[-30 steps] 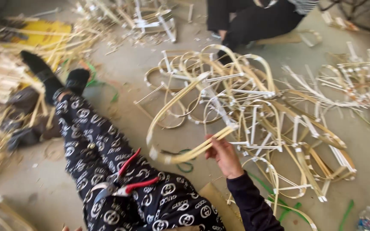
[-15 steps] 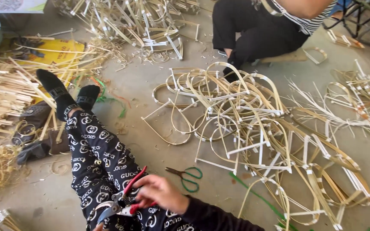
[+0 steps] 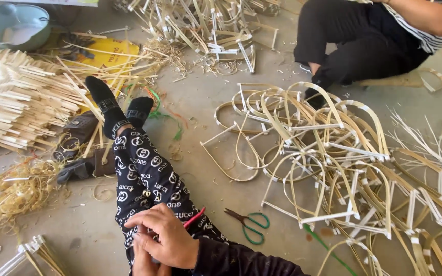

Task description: Assembling and securing U-shaped bamboo furniture frames using wire and pliers while sitting on the floor.

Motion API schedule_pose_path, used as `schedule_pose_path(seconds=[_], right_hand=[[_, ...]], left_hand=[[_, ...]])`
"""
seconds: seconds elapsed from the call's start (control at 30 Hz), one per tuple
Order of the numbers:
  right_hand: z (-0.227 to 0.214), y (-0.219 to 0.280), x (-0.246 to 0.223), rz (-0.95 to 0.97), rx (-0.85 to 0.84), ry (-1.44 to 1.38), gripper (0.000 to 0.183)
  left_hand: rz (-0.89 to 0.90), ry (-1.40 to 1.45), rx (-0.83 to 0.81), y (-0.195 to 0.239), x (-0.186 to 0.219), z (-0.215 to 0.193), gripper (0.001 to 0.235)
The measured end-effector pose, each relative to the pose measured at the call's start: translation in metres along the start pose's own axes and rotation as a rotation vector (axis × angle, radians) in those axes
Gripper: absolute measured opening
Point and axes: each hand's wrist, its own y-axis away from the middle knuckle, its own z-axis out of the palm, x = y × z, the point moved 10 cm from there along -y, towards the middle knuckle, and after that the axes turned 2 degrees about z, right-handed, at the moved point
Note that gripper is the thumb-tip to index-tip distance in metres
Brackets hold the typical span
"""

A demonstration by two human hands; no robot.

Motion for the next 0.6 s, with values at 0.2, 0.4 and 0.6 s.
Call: schedule_pose_path(seconds=[0.2,0.4,0.6], right_hand=[[0.011,-0.024,0.016,-0.127,0.109,0.233,0.028],[0.076,-0.021,0.140,-0.116,-0.126,0.552,0.037],[0.077,-0.016,0.149,0.015,-0.268,0.425,0.041]], left_hand=[[0.015,-0.461,-0.032,-0.099,0.010,0.059,0.077],[-0.058,-0.901,-0.179,-0.083,-0.046,0.078,0.086],[-0.334,-0.441,-0.343,-0.045,-0.138,0.106,0.085]])
